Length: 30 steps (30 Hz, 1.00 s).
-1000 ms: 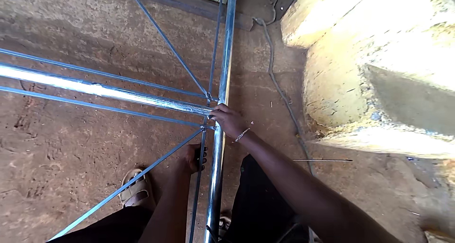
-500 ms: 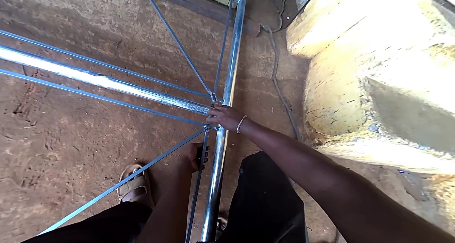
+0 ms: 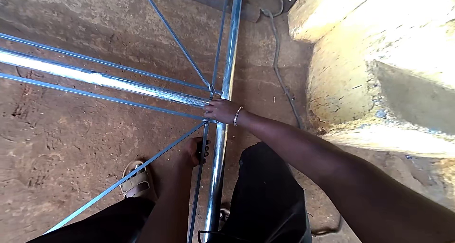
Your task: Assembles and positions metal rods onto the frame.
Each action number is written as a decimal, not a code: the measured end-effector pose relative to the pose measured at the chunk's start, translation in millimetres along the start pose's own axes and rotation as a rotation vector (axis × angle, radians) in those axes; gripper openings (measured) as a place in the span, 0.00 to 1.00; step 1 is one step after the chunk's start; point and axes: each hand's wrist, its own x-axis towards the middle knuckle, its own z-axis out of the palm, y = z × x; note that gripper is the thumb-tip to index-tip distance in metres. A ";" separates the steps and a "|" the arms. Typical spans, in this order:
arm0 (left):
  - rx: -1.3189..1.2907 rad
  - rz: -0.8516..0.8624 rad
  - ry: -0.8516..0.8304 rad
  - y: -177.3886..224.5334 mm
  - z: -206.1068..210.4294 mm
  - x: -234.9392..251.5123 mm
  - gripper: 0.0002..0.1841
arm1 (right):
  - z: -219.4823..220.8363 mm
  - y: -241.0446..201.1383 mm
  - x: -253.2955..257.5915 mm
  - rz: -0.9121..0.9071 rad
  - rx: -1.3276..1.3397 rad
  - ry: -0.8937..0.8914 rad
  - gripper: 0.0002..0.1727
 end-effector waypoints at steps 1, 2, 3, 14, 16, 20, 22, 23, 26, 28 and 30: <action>-0.004 -0.002 -0.002 -0.2 -0.5 1.3 0.24 | 1.2 1.0 -0.4 -0.002 0.013 0.019 0.13; -0.004 -0.002 -0.005 -0.2 -0.8 1.7 0.24 | 1.4 1.4 -1.1 -0.001 0.027 0.036 0.13; -0.005 -0.001 -0.009 0.0 -0.8 1.5 0.24 | 2.5 2.3 -1.6 -0.001 0.034 0.056 0.12; -0.041 -0.020 -0.007 0.0 0.8 1.1 0.24 | 6.9 2.2 -6.7 0.041 0.105 0.147 0.11; -0.032 -0.019 0.004 1.3 0.4 1.6 0.24 | 4.9 4.8 -10.1 0.068 0.138 0.227 0.12; -0.019 -0.017 0.017 0.8 0.7 1.2 0.24 | 4.8 18.5 -17.9 0.042 0.122 0.296 0.14; -0.008 -0.001 0.015 1.6 2.5 0.3 0.23 | 1.3 19.5 -16.6 0.014 0.089 0.245 0.15; -0.007 0.005 0.017 1.6 3.0 -0.1 0.23 | -0.5 17.6 -14.2 0.003 0.074 0.221 0.15; -0.013 0.002 0.020 1.7 3.3 -1.1 0.24 | 0.6 12.9 -4.1 -0.036 0.054 0.158 0.13; -0.022 0.005 0.019 1.3 3.1 -1.8 0.24 | 4.0 12.7 -0.1 -0.043 0.044 0.136 0.11; -0.025 0.005 0.024 1.4 3.4 -2.2 0.23 | 3.9 11.9 1.1 -0.040 0.021 0.119 0.10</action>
